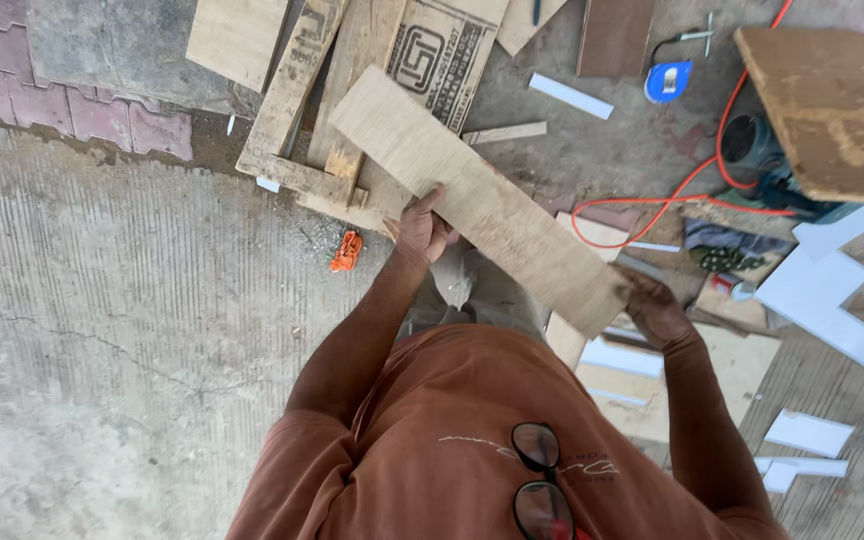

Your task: The person marks a wooden plank with a pencil, positions it under a circular saw, and cuts it. The person repeats this process with another plank, handling each piece individually and placing the cut pieces aside.

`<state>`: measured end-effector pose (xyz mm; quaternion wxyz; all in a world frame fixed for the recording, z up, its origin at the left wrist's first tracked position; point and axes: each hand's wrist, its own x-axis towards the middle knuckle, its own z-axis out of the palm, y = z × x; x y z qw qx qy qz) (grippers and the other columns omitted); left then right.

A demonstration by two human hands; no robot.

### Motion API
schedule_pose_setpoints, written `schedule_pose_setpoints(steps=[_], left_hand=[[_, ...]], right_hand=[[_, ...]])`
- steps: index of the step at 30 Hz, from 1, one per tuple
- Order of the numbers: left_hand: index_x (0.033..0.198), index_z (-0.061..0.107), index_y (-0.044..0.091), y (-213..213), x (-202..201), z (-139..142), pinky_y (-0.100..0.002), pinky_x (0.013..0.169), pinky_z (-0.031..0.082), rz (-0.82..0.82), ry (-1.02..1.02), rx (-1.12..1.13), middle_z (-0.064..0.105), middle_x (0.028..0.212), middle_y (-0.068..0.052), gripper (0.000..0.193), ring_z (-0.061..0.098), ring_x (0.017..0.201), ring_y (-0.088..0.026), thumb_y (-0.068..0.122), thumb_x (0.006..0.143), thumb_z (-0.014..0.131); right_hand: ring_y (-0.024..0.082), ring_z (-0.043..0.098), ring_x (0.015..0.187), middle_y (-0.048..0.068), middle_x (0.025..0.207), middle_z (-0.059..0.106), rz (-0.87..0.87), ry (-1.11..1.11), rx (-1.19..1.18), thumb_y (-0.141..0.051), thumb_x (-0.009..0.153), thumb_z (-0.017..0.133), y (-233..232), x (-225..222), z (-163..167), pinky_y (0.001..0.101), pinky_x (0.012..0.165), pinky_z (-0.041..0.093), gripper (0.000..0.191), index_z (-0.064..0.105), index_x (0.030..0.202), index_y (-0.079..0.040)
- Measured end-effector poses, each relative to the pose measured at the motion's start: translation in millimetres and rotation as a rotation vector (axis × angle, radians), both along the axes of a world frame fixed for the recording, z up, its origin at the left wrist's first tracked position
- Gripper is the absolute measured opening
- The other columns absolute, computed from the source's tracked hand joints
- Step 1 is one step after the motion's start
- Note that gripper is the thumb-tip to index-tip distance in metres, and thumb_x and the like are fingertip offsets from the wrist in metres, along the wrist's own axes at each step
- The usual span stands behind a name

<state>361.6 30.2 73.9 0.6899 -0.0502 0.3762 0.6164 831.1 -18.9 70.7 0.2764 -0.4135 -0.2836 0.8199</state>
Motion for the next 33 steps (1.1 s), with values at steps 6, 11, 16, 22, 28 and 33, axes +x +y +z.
schedule_pose_setpoints(steps=[6, 11, 16, 22, 28, 33], left_hand=[[0.132, 0.055, 0.01, -54.7, -51.4, -32.0, -0.04, 0.069, 0.055, -0.011, 0.068, -0.141, 0.067, 0.115, -0.009, 0.046, 0.068, 0.097, -0.026, 0.03, 0.094, 0.072], [0.131, 0.057, 0.01, -71.2, -104.3, -37.8, -0.038, 0.084, 0.056, -0.003, 0.044, -0.328, 0.067, 0.12, -0.005, 0.042, 0.067, 0.102, -0.02, 0.03, 0.096, 0.069], [0.129, 0.061, 0.01, -72.9, -134.1, -40.1, -0.036, 0.07, 0.052, -0.136, 0.041, -0.271, 0.066, 0.113, -0.005, 0.036, 0.062, 0.092, -0.02, 0.032, 0.103, 0.072], [0.12, 0.062, 0.012, -67.6, -131.7, -31.1, -0.036, 0.075, 0.058, -0.336, 0.037, -0.353, 0.072, 0.106, -0.004, 0.031, 0.069, 0.095, -0.019, 0.025, 0.092, 0.069], [0.114, 0.065, 0.003, -112.9, -162.4, -14.3, -0.033, 0.066, 0.053, -0.812, 0.196, -0.396, 0.071, 0.1, -0.011, 0.024, 0.066, 0.08, -0.019, 0.018, 0.096, 0.071], [0.107, 0.069, 0.0, -137.0, -175.0, -6.0, -0.032, 0.063, 0.054, -1.071, 0.226, -0.582, 0.075, 0.089, -0.014, 0.024, 0.064, 0.07, -0.018, 0.019, 0.093, 0.072]], right_hand=[[0.022, 0.061, 0.122, 0.007, 0.133, 0.064, -0.383, 0.208, -0.123, -0.047, 0.103, 0.074, -83.4, -50.7, -7.1, 0.0457, 0.104, 0.053, 0.081, 0.04, 0.165, -0.007], [0.029, 0.061, 0.127, 0.016, 0.141, 0.063, -0.472, 0.405, -0.237, -0.043, 0.095, 0.077, -155.3, -155.0, 11.4, 0.0453, 0.108, 0.051, 0.074, 0.045, 0.152, -0.01], [0.027, 0.058, 0.129, 0.014, 0.145, 0.059, -0.536, 0.299, -0.348, -0.031, 0.089, 0.081, -173.8, -262.5, 32.9, 0.0442, 0.111, 0.047, 0.076, 0.047, 0.155, -0.012], [0.029, 0.058, 0.132, 0.012, 0.146, 0.059, -0.662, 0.401, -0.278, -0.034, 0.087, 0.083, -169.2, -346.7, 17.1, 0.0468, 0.112, 0.048, 0.074, 0.048, 0.146, -0.003], [0.031, 0.064, 0.118, 0.019, 0.128, 0.066, -0.968, 0.411, -0.621, -0.041, 0.093, 0.075, -240.5, -379.2, -5.7, 0.0473, 0.105, 0.053, 0.066, 0.052, 0.141, -0.001], [0.031, 0.068, 0.11, 0.022, 0.115, 0.07, -1.077, 0.361, -0.685, -0.038, 0.102, 0.067, -288.0, -390.4, -8.1, 0.0449, 0.1, 0.057, 0.053, 0.053, 0.136, 0.0]])
